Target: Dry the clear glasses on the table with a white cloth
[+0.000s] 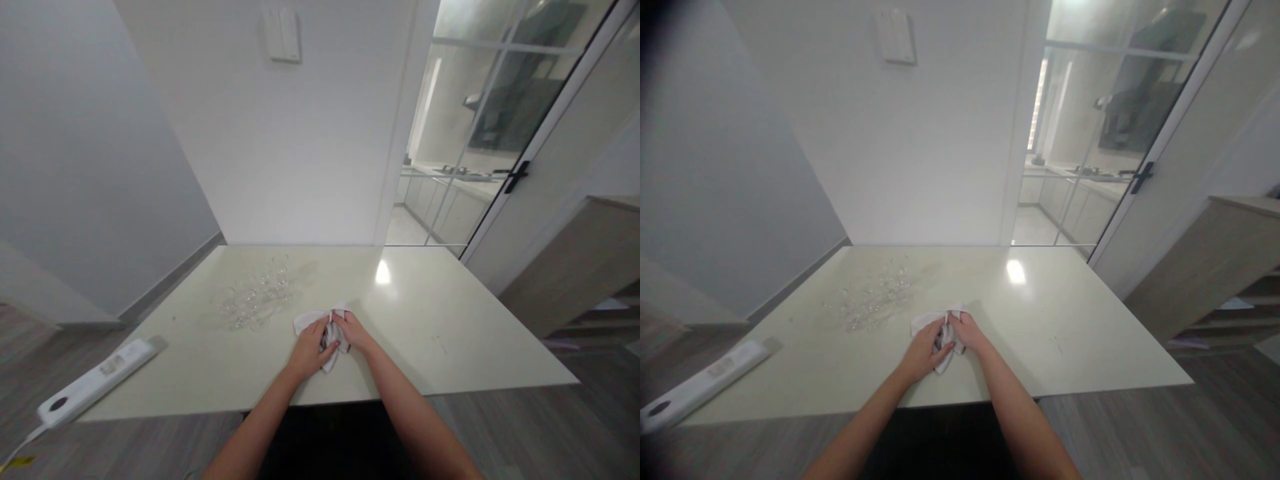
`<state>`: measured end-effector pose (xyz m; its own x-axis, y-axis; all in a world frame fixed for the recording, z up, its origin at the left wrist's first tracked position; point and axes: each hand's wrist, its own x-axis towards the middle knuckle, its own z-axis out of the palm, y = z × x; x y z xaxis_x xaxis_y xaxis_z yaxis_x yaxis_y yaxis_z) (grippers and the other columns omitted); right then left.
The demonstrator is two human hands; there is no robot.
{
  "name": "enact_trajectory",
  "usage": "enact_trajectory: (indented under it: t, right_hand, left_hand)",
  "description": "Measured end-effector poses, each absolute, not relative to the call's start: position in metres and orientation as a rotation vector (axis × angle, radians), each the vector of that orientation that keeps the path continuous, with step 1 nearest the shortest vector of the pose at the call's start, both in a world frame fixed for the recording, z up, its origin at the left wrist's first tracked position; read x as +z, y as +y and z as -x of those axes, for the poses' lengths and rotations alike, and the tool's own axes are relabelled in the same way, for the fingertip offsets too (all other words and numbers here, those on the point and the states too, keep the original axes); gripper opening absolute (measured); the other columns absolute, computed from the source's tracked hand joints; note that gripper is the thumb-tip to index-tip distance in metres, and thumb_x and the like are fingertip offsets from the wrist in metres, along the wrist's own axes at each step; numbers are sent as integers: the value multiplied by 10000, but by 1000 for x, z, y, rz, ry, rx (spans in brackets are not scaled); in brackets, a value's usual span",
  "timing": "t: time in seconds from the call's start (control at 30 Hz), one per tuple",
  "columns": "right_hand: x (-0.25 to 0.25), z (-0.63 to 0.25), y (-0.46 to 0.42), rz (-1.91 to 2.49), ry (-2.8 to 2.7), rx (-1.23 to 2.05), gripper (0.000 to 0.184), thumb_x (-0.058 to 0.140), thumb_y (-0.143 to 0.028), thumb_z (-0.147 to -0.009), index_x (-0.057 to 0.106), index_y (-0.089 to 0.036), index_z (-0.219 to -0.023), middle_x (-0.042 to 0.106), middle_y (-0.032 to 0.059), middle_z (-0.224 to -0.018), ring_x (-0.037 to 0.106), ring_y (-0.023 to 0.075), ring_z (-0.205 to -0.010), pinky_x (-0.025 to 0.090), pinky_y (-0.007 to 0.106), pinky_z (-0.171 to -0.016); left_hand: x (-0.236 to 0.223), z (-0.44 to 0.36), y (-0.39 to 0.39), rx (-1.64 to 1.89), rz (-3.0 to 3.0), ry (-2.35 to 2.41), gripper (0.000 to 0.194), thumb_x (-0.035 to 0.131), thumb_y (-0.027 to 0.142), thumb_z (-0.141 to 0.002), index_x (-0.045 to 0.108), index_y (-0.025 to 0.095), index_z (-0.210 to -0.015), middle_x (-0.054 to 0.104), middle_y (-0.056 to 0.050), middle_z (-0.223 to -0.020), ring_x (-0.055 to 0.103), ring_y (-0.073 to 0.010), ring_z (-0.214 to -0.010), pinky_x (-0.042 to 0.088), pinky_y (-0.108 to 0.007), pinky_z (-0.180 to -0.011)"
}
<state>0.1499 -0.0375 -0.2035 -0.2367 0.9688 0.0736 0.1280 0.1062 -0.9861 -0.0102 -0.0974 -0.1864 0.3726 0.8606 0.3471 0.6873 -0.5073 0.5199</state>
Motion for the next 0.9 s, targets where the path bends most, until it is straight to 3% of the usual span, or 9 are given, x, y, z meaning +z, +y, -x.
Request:
enact_trajectory:
  t: [0.57, 0.9]
  right_hand:
    - [-204, -150, -37, 1083, -1512, 1265, 288, 513, -429, -848, 662, -183, -846, 686, 25, -865, 604, 181, -842, 476, 308, -807]
    - [-205, -150, -37, 1096, -1552, 1233, 342, 495, -470, -846, 667, -175, -842, 690, 18, -843, 609, 176, -814, 478, 303, -794]
  left_hand:
    - [-186, 11, -99, 880, -2367, 1371, 594, 548, 432, -863, 371, 222, -1390, 524, -141, -1349, 517, -280, -1223, 404, -459, -1047]
    - [-195, 12, -95, 889, -2414, 1361, 607, 550, 429, -871, 356, 190, -1394, 524, -148, -1338, 507, -283, -1222, 404, -479, -1035]
